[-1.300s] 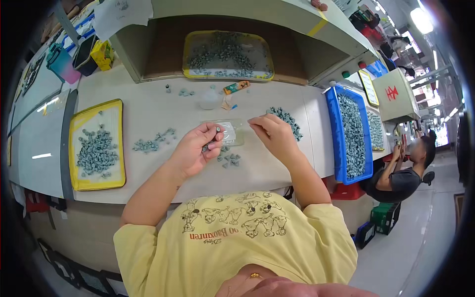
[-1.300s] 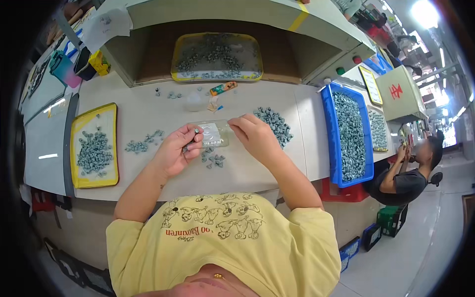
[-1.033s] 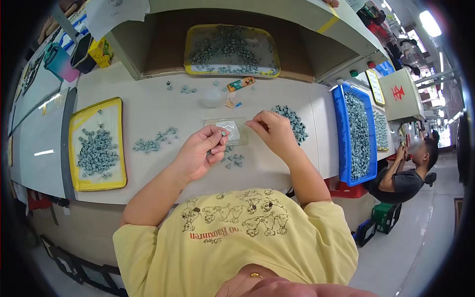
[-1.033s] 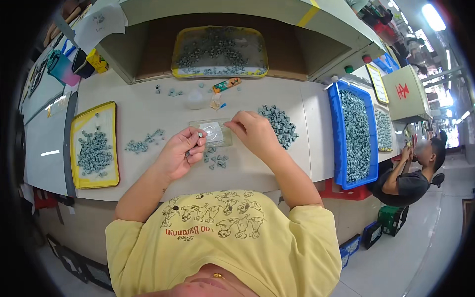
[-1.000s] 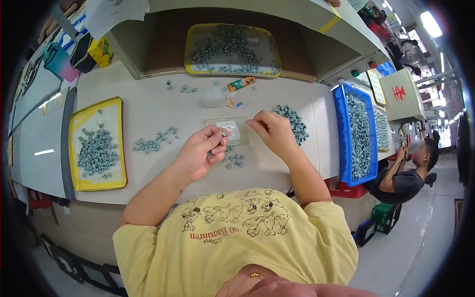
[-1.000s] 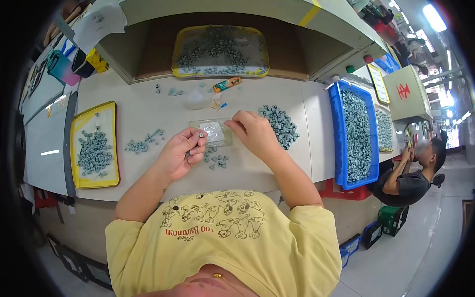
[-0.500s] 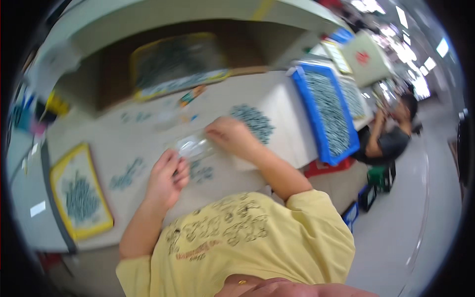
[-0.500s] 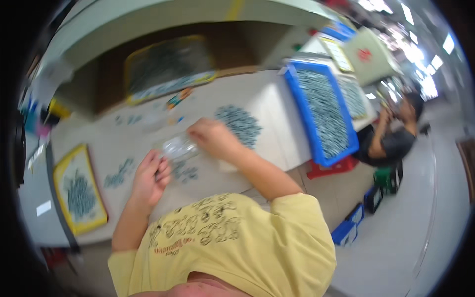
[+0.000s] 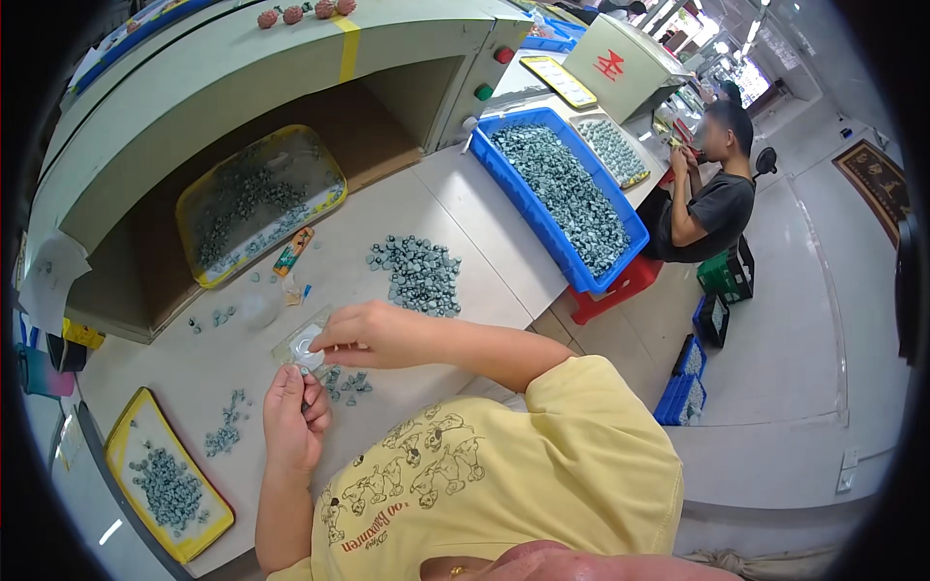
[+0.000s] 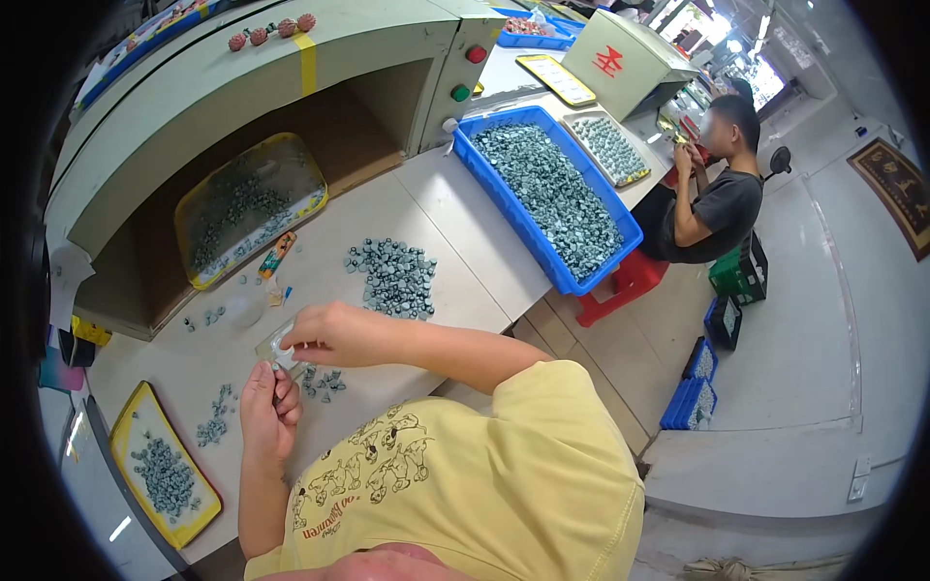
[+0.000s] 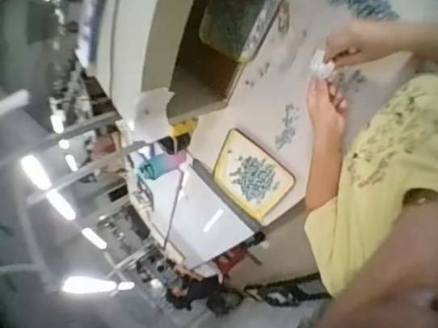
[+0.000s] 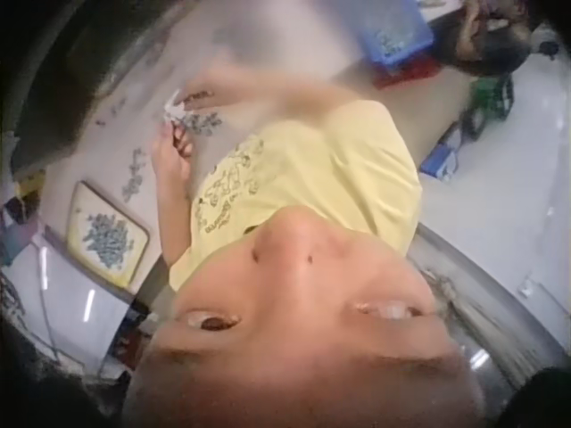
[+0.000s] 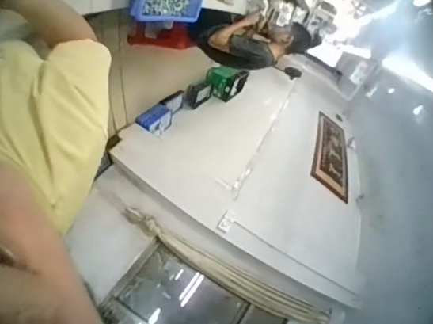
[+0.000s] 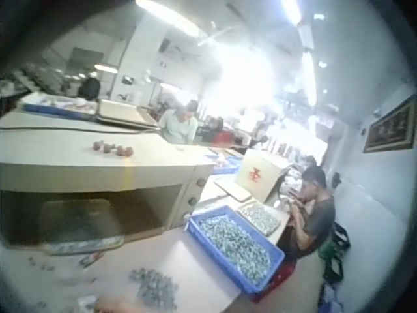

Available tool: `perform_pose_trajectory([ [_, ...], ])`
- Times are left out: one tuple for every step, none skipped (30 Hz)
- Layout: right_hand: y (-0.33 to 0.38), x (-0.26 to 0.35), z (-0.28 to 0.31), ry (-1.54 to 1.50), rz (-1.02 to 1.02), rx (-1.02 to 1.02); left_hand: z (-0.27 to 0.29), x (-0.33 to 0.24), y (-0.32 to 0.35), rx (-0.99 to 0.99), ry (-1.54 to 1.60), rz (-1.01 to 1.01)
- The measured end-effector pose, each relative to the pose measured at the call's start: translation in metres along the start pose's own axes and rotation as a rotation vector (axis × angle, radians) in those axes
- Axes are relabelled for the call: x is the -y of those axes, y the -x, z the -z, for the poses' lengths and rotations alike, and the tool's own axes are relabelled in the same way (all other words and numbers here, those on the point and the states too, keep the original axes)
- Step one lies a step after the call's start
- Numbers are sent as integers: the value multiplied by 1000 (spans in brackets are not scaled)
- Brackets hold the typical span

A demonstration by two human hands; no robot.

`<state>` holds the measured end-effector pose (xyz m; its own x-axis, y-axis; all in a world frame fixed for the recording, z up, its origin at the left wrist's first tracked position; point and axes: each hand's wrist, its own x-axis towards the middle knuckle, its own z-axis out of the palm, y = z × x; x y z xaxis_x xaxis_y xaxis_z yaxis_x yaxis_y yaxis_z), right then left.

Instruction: The person assembles small components by attaching rings onto them by hand. The person then opens a small beverage carton and handles a wireless earbud charging case.

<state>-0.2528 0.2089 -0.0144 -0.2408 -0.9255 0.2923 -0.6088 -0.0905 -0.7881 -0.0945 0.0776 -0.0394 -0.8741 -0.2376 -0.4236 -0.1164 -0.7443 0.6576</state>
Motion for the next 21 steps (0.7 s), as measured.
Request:
perform_pose_trajectory([
  [2,5,-7,-27,-2,6,1,0,6,2,1,4],
  [1,10,-14,-54,-3,11,4,-1,10,-3,1,9],
  [1,12,-22,-66,-6,17,9,-1,15,6,-5,5],
  [-1,13,-31,-61,29,19,16,-2,19,13,-11,-1],
  [-5,15,-40,-58,66,23,20,-3,23,-6,-6,1],
  [-8,17,-45,-79,67,37,22,-5,24,-4,-17,-15],
  [-12,20,-52,-91,67,8,27,-7,31,-30,-31,-37],
  [-17,22,-62,-107,69,-18,35,-12,37,-26,-39,-37],
  [-23,19,-71,-53,104,-42,43,-16,37,-23,-43,-38],
  [-29,19,-84,-4,135,-82,57,-23,39,21,-36,-33],
  [-33,19,-91,-16,159,-122,66,-26,38,71,-20,-35],
  [-38,22,-99,-26,179,-167,74,-32,38,101,-30,-38],
  [-43,24,-104,-63,197,-138,78,-34,40,130,-32,-49],
  [-47,27,-109,-71,210,-156,85,-36,43,87,-24,-67],
  [-50,31,-112,-69,216,-180,90,-38,44,155,4,-66],
  [-53,35,-115,-89,224,-161,94,-40,47,228,30,-66],
  [-56,39,-119,-78,221,-160,97,-42,51,206,37,-76],
  [-57,42,-121,-60,214,-164,98,-44,54,223,20,-85],
  [-58,44,-123,-70,215,-155,99,-45,57,244,3,-94],
  [-59,46,-125,-59,222,-158,101,-45,58,234,8,-96],
  [-58,48,-126,-46,225,-165,102,-45,60,256,9,-101],
])
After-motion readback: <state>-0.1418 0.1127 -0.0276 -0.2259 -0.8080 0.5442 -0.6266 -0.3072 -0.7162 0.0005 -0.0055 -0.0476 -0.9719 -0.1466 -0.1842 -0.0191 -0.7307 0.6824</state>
